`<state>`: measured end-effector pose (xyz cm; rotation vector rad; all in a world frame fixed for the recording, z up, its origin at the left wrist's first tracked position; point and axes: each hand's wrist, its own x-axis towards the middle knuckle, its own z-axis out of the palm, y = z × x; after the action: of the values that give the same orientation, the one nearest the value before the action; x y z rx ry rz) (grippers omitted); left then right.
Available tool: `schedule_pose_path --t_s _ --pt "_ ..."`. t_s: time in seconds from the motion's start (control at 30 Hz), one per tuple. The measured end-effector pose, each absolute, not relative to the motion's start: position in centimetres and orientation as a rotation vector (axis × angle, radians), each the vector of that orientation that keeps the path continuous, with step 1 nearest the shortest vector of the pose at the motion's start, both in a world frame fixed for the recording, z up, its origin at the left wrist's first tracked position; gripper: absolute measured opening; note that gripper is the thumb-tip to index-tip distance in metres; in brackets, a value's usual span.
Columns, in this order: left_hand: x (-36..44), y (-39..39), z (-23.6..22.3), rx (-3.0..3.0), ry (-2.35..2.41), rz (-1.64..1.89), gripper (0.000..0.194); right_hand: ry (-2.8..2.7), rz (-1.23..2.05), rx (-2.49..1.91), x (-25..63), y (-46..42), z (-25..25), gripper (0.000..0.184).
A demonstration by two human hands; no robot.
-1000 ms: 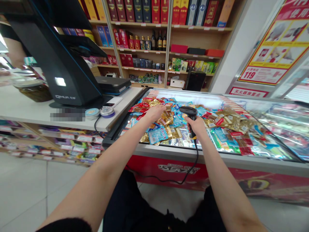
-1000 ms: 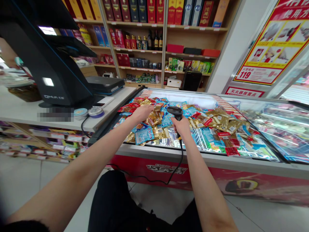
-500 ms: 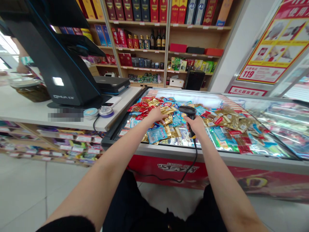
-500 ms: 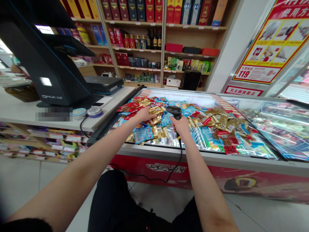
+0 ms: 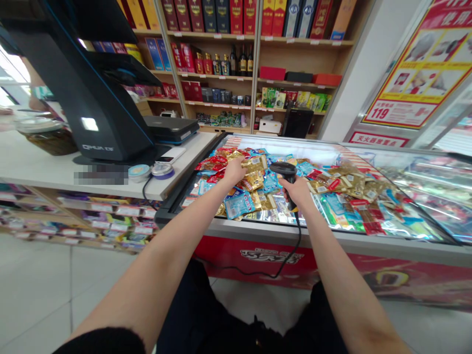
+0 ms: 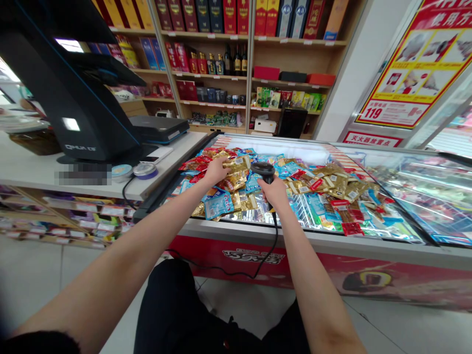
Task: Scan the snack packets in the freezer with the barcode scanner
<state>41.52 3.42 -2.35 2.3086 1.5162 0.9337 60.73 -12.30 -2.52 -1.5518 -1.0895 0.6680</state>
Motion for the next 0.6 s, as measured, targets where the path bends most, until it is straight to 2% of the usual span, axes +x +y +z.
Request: schedule_pose_path --t_s 0.13,0.4,0.6 --pt "41.2 3.3 -1.6 2.221 1.397 0.985 0.02 -1.15 0.636 -1.557 60.3 -12.4 -2.4 0.019" --pt "41.4 2.8 -0.8 2.008 1.355 1.009 0.031 -1.196 0.539 -1.591 59.8 -12.7 -1.7 0.021" --pt "41.7 2.9 -1.0 1.99 1.323 1.028 0.028 -1.197 0.57 -1.59 59.7 -13.0 -1.4 0.018"
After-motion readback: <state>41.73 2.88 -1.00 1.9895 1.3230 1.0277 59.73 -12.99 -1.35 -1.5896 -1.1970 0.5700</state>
